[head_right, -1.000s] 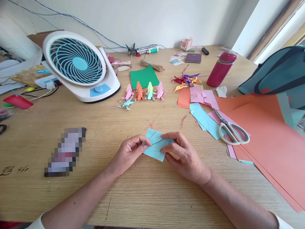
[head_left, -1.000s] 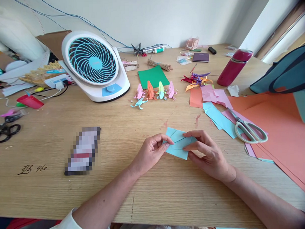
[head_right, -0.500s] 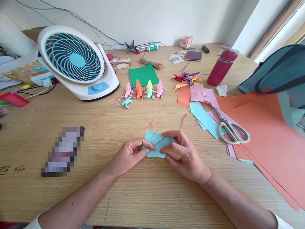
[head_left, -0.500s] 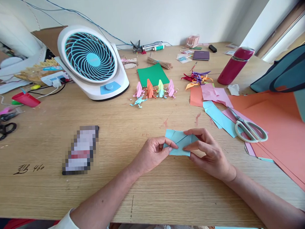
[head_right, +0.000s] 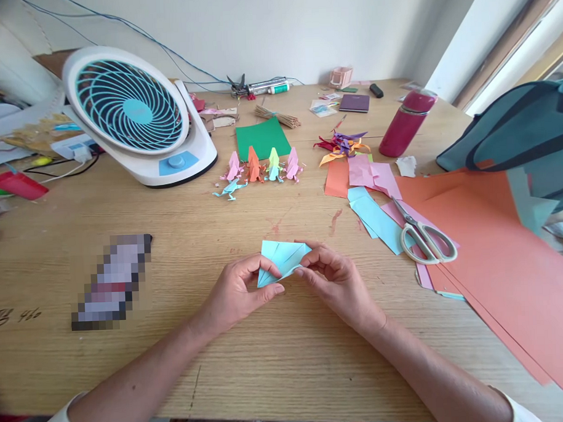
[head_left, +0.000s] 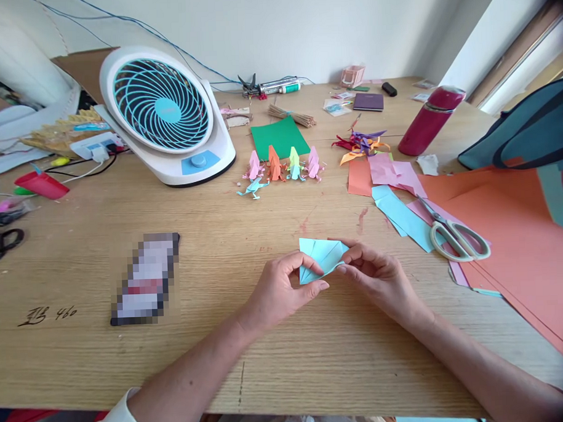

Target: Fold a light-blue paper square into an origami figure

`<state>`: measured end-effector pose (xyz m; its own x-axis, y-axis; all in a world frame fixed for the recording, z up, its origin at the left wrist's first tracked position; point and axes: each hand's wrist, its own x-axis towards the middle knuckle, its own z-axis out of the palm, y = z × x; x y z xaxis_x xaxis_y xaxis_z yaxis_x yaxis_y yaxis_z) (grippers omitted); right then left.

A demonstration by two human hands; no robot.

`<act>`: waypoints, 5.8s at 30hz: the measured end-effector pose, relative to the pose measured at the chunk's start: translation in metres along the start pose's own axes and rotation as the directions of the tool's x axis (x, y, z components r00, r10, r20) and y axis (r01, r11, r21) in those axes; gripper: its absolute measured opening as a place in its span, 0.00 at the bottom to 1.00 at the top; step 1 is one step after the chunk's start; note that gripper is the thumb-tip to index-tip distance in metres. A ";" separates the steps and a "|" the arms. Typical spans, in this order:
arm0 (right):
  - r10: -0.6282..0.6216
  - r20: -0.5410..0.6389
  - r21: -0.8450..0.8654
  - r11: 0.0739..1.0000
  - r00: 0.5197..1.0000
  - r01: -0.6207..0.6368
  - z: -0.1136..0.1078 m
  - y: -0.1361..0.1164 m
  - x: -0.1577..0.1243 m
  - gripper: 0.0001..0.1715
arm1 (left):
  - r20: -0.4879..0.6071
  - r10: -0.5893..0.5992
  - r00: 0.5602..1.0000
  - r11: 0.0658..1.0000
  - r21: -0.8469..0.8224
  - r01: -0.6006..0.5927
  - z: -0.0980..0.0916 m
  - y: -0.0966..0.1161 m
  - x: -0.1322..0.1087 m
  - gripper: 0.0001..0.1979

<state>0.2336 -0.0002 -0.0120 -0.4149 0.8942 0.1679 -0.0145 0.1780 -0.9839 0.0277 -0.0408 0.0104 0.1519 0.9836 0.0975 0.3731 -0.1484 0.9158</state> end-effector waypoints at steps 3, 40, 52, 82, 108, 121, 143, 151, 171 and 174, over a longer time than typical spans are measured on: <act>0.049 -0.036 0.055 0.997 0.998 -0.047 0.002 -0.001 0.002 0.12 | -0.045 0.054 0.998 0.995 0.088 -0.050 0.002 0.000 -0.001 0.05; 0.055 -0.199 0.142 0.990 0.978 -0.027 0.012 0.005 0.003 0.17 | -0.147 -0.024 0.989 0.999 -0.047 0.017 0.012 -0.004 -0.010 0.39; 0.044 -0.175 0.198 0.980 0.984 -0.008 0.011 0.012 0.003 0.16 | -0.115 -0.073 0.991 0.990 -0.126 0.059 0.013 -0.007 -0.006 0.35; 0.193 0.052 0.204 0.958 0.980 -0.199 0.014 0.006 0.005 0.12 | -0.066 -0.137 0.988 0.905 -0.414 0.098 0.022 -0.012 -0.002 0.11; 0.229 0.016 0.069 0.971 0.973 -0.229 0.016 0.002 0.004 0.18 | -0.079 -0.163 0.983 0.966 -0.217 0.143 0.020 -0.014 -0.001 0.08; 0.246 0.008 0.005 0.969 0.969 -0.246 0.015 0.002 0.003 0.23 | -0.050 -0.162 0.986 0.956 -0.255 0.144 0.020 -0.017 -0.001 0.11; 0.228 -0.020 -0.080 0.970 0.974 -0.228 0.010 -0.006 0.005 0.30 | -0.048 -0.186 0.981 0.930 -0.331 0.160 0.017 -0.013 0.002 0.10; 0.236 -0.030 -0.081 0.968 0.971 -0.238 0.012 -0.002 0.004 0.30 | -0.031 -0.219 0.975 0.905 -0.379 0.191 0.016 -0.010 0.003 0.11; 0.197 -0.010 0.027 0.980 0.980 -0.197 0.013 -0.003 0.003 0.22 | -0.064 -0.225 0.972 0.895 -0.408 0.181 0.018 -0.008 0.003 0.14; 0.193 -0.009 0.034 0.981 0.981 -0.192 0.013 -0.004 0.003 0.21 | -0.060 -0.183 0.981 0.910 -0.388 0.146 0.017 -0.008 0.002 0.11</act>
<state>0.2205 -0.0033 -0.0087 -0.4014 0.9156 -0.0242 0.0345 -0.0113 -0.9993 0.0400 -0.0393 -0.0035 0.0257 0.9985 -0.0489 0.0062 0.0488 0.9988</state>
